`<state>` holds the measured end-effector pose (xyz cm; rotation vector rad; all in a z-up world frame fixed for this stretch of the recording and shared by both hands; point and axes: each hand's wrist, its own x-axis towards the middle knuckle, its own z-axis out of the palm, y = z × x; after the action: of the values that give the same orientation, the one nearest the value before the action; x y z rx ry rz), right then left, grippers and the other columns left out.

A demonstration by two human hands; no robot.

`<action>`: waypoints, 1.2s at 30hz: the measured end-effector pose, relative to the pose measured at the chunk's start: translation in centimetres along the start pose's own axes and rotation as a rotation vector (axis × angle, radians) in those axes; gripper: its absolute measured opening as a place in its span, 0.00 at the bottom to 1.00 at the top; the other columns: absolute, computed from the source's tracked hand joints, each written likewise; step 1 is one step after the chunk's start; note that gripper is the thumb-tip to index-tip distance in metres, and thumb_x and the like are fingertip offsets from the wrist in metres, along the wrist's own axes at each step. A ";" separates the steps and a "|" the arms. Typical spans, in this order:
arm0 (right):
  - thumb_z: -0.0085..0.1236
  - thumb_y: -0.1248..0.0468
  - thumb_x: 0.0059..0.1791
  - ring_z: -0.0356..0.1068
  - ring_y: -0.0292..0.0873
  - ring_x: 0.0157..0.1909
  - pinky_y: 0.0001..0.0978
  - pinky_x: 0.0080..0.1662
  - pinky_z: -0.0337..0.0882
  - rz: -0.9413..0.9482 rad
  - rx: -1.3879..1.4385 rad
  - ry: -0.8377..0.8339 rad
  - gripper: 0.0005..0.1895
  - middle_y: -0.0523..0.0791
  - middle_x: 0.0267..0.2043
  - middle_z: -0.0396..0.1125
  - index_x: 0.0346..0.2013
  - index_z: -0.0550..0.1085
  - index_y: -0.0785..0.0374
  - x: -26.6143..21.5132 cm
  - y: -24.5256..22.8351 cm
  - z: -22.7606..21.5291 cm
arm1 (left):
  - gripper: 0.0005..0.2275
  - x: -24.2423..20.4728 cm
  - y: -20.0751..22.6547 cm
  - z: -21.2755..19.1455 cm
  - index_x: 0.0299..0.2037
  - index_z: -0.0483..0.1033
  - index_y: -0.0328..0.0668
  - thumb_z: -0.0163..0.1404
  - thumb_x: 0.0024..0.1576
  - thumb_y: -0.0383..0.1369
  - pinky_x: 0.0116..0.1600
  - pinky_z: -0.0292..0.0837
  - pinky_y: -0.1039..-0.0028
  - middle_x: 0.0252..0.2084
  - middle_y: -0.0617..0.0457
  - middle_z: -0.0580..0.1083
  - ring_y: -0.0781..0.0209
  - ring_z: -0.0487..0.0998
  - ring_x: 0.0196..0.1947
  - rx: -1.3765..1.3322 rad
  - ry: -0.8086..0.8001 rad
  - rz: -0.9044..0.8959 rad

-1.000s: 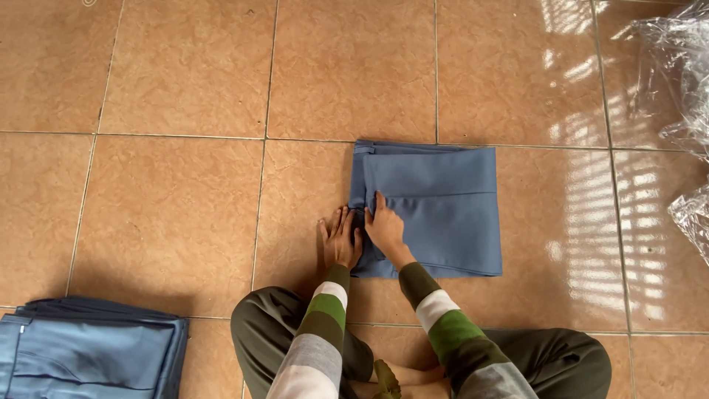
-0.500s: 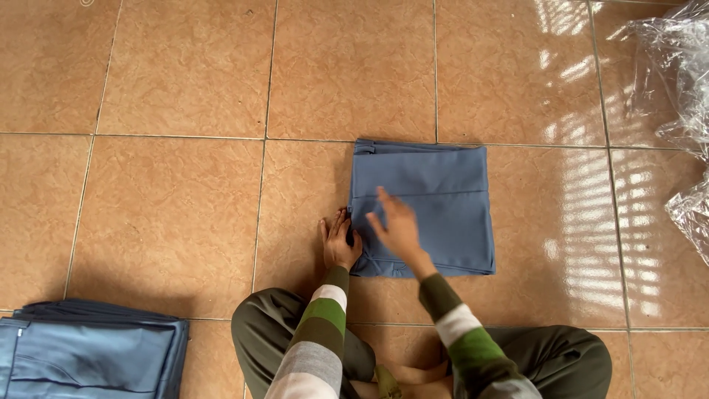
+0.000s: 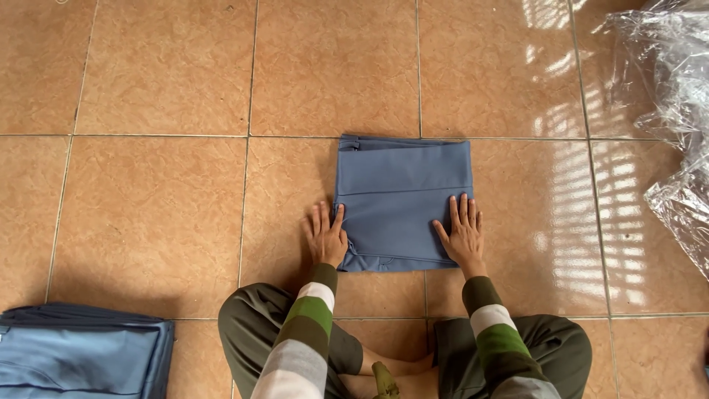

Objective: Folding blue trousers into neat rectangles on the floor of a factory.

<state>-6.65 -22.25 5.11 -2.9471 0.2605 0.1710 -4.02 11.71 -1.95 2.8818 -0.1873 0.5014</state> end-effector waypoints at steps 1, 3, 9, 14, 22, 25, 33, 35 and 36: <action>0.31 0.32 0.55 0.33 0.48 0.81 0.50 0.76 0.31 0.002 0.002 0.002 0.41 0.46 0.82 0.36 0.78 0.47 0.45 0.1 0.1 -0.1 | 0.28 0.3 0.2 -0.5 0.72 0.60 0.67 0.40 0.57 0.33 0.72 0.36 0.40 0.75 0.45 0.56 0.45 0.49 0.77 0.001 0.001 0.003; 0.32 0.35 0.56 0.34 0.50 0.81 0.49 0.76 0.34 0.045 0.077 0.025 0.42 0.48 0.82 0.36 0.78 0.47 0.54 0.3 0.0 -0.3 | 0.27 1.0 0.3 -1.6 0.69 0.65 0.62 0.41 0.55 0.35 0.72 0.34 0.37 0.77 0.40 0.53 0.44 0.46 0.78 0.024 -0.042 0.009; 0.52 0.51 0.56 0.51 0.62 0.74 0.65 0.67 0.47 -0.001 0.225 0.437 0.30 0.60 0.72 0.55 0.69 0.65 0.61 3.3 -3.2 0.8 | 0.24 7.9 5.9 -4.6 0.59 0.75 0.59 0.47 0.49 0.39 0.71 0.47 0.43 0.69 0.40 0.65 0.41 0.56 0.74 -0.105 0.173 -0.026; 0.40 0.46 0.56 0.49 0.49 0.76 0.58 0.69 0.46 -0.369 -0.012 0.233 0.29 0.46 0.75 0.52 0.72 0.60 0.45 7.4 -8.8 3.3 | 0.27 9.0 10.2 2.5 0.72 0.59 0.58 0.42 0.59 0.43 0.74 0.40 0.43 0.75 0.43 0.57 0.43 0.49 0.77 -0.142 -0.189 0.058; 0.29 0.32 0.54 0.43 0.47 0.80 0.53 0.74 0.42 -0.278 -0.139 -0.053 0.35 0.43 0.80 0.45 0.76 0.50 0.32 8.9 -4.5 -1.7 | 0.35 8.6 5.2 2.7 0.75 0.52 0.68 0.32 0.59 0.67 0.74 0.22 0.45 0.80 0.53 0.44 0.53 0.32 0.79 0.063 -0.249 0.030; 0.31 0.33 0.55 0.44 0.46 0.80 0.50 0.74 0.41 -0.095 -0.096 0.009 0.34 0.42 0.79 0.47 0.75 0.54 0.32 10.2 -1.7 -1.8 | 0.37 8.9 5.0 2.6 0.74 0.54 0.68 0.38 0.56 0.68 0.75 0.32 0.47 0.78 0.50 0.49 0.53 0.37 0.79 0.000 -0.181 0.005; 0.42 0.43 0.57 0.37 0.62 0.79 0.60 0.73 0.41 0.227 0.424 0.062 0.40 0.61 0.78 0.40 0.77 0.47 0.60 10.3 3.1 -0.9 | 0.43 9.4 4.6 2.8 0.75 0.53 0.50 0.48 0.52 0.62 0.73 0.40 0.41 0.77 0.35 0.47 0.37 0.42 0.77 -0.162 -0.099 -0.151; 0.45 0.47 0.57 0.44 0.64 0.76 0.62 0.70 0.48 0.142 0.335 0.183 0.37 0.63 0.75 0.46 0.75 0.53 0.63 8.0 0.9 -1.1 | 0.39 8.7 6.8 1.5 0.75 0.53 0.50 0.45 0.55 0.58 0.73 0.34 0.39 0.77 0.36 0.47 0.38 0.42 0.77 -0.140 -0.074 -0.096; 0.48 0.50 0.56 0.50 0.66 0.74 0.63 0.68 0.54 0.056 0.244 0.298 0.34 0.65 0.71 0.53 0.72 0.59 0.66 6.8 -0.2 -1.2 | 0.36 8.3 7.8 0.8 0.75 0.52 0.50 0.42 0.58 0.55 0.73 0.28 0.38 0.77 0.37 0.47 0.39 0.42 0.77 -0.116 -0.052 -0.044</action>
<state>0.19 -23.37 5.45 -2.7136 0.3754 -0.2763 2.69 3.25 1.65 2.7812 -0.1559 0.3944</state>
